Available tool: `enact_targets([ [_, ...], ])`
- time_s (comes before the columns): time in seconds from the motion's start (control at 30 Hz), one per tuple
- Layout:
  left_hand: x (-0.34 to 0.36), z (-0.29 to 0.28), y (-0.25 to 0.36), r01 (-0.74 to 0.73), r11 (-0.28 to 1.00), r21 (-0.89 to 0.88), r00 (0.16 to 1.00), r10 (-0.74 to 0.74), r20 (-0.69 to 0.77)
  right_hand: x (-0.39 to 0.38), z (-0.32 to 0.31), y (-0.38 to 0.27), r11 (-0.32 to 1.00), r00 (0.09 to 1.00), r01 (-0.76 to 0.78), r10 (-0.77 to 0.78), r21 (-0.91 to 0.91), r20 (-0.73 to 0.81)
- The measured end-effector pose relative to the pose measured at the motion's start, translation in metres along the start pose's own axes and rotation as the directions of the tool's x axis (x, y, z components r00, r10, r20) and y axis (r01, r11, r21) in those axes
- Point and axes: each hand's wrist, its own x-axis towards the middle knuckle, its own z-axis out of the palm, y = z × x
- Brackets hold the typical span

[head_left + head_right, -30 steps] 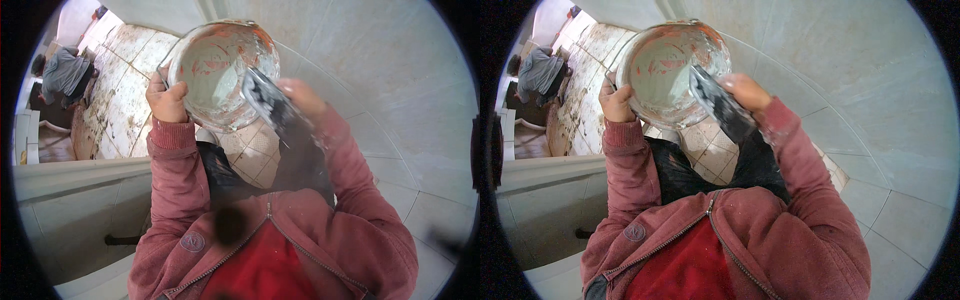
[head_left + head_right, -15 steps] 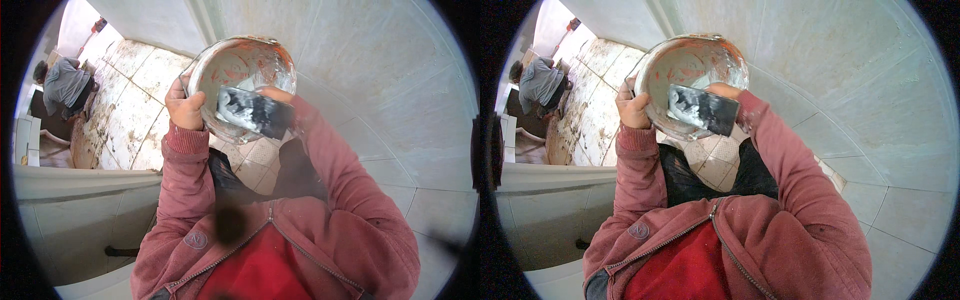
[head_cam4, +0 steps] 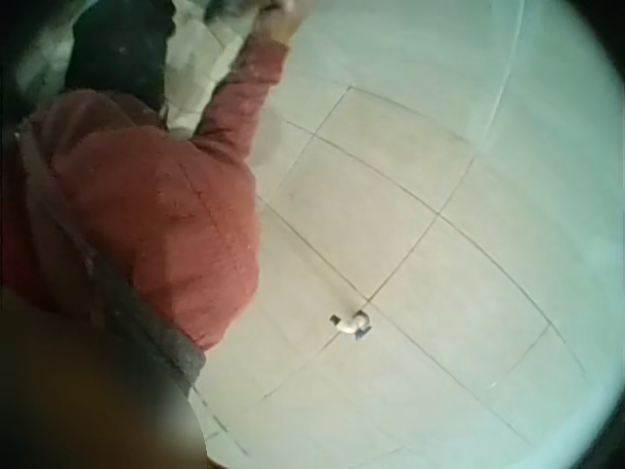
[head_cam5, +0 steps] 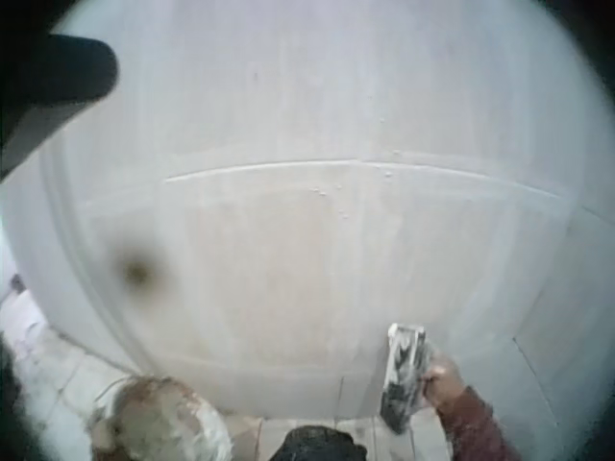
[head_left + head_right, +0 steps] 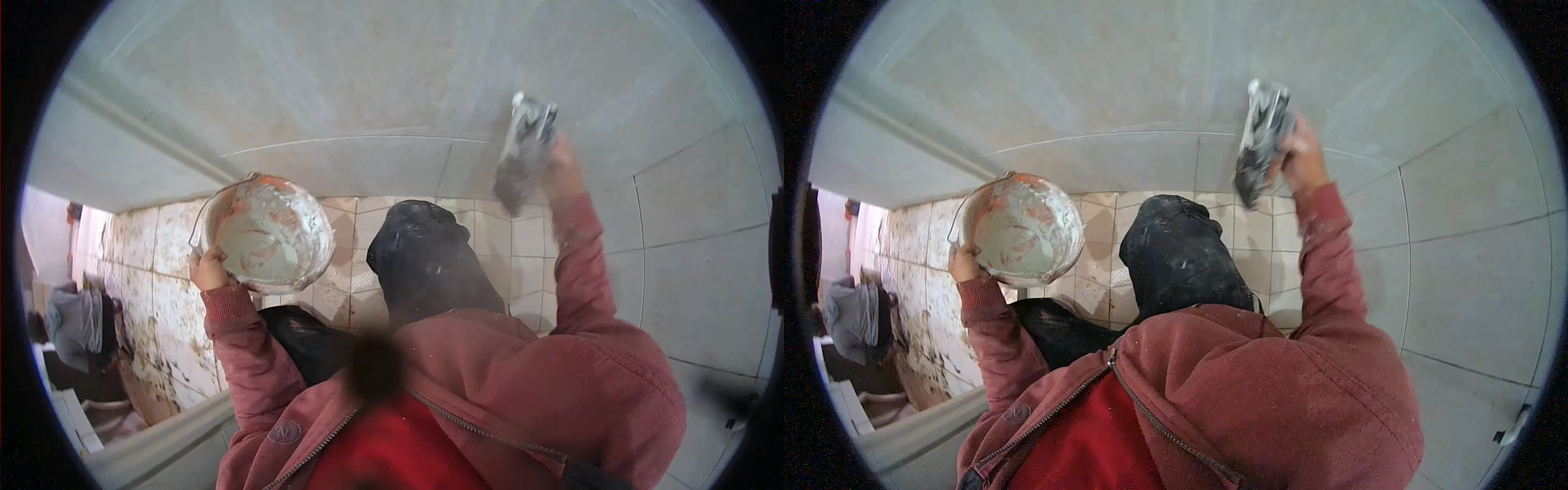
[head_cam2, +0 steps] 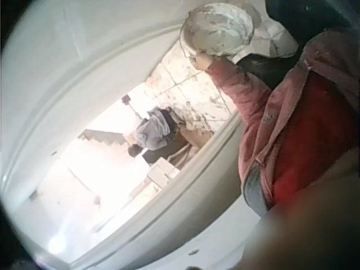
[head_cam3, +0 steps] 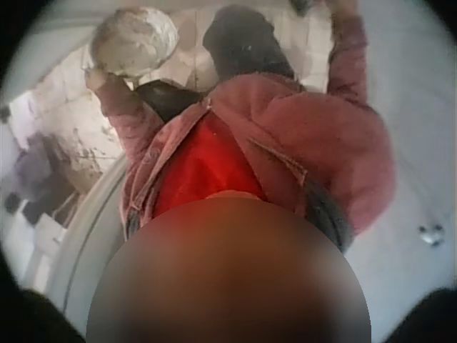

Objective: Applying grout or joint compound to wall tile seams using a trowel and fingers.

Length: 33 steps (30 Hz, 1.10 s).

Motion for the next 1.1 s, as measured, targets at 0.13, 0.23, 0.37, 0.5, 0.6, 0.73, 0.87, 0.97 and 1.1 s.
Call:
enact_targets([
  [0.13, -0.002, 0.005, -0.013, -0.042, 0.997, -0.069, 0.995, 0.035, -0.097, -0.055, 0.014, 0.084, 0.806, 0.945, 0.004, -0.196, -0.592, -0.262],
  [0.23, 0.013, -0.007, -0.037, -0.051, 0.996, -0.073, 0.987, 0.038, -0.159, -0.049, 0.017, 0.104, 0.887, 0.940, -0.020, -0.140, -0.460, -0.311],
  [0.37, 0.024, -0.008, -0.047, 0.105, 0.993, 0.055, 0.986, -0.097, -0.135, -0.041, -0.006, 0.123, 0.445, 0.955, 0.150, -0.298, -0.883, 0.012],
  [0.5, 0.011, 0.001, -0.019, 0.082, 0.989, 0.124, 0.981, -0.058, -0.185, -0.037, 0.021, 0.145, 0.433, 0.945, 0.191, -0.324, -0.881, 0.045],
  [0.6, 0.045, -0.028, -0.049, 0.077, 0.989, 0.128, 0.983, -0.054, -0.174, -0.016, 0.037, 0.175, 0.398, 0.924, 0.173, -0.381, -0.901, 0.009],
  [0.73, 0.013, 0.007, -0.018, 0.127, 0.978, 0.167, 0.978, -0.095, -0.187, -0.020, 0.030, 0.196, 0.371, 0.930, 0.157, -0.368, -0.915, 0.011],
  [0.87, 0.029, -0.001, -0.034, 0.097, 0.993, 0.070, 0.979, -0.083, -0.188, -0.011, 0.037, 0.189, 0.448, 0.930, 0.108, -0.361, -0.887, -0.069],
  [0.97, 0.036, -0.008, -0.039, 0.099, 0.994, 0.048, 0.980, -0.089, -0.175, -0.009, 0.038, 0.205, 0.429, 0.930, 0.162, -0.367, -0.889, -0.008],
  [1.1, 0.028, -0.003, -0.040, 0.031, 0.998, 0.050, 0.988, -0.023, -0.154, -0.012, 0.038, 0.205, 0.427, 0.893, 0.069, -0.429, -0.901, -0.134],
])
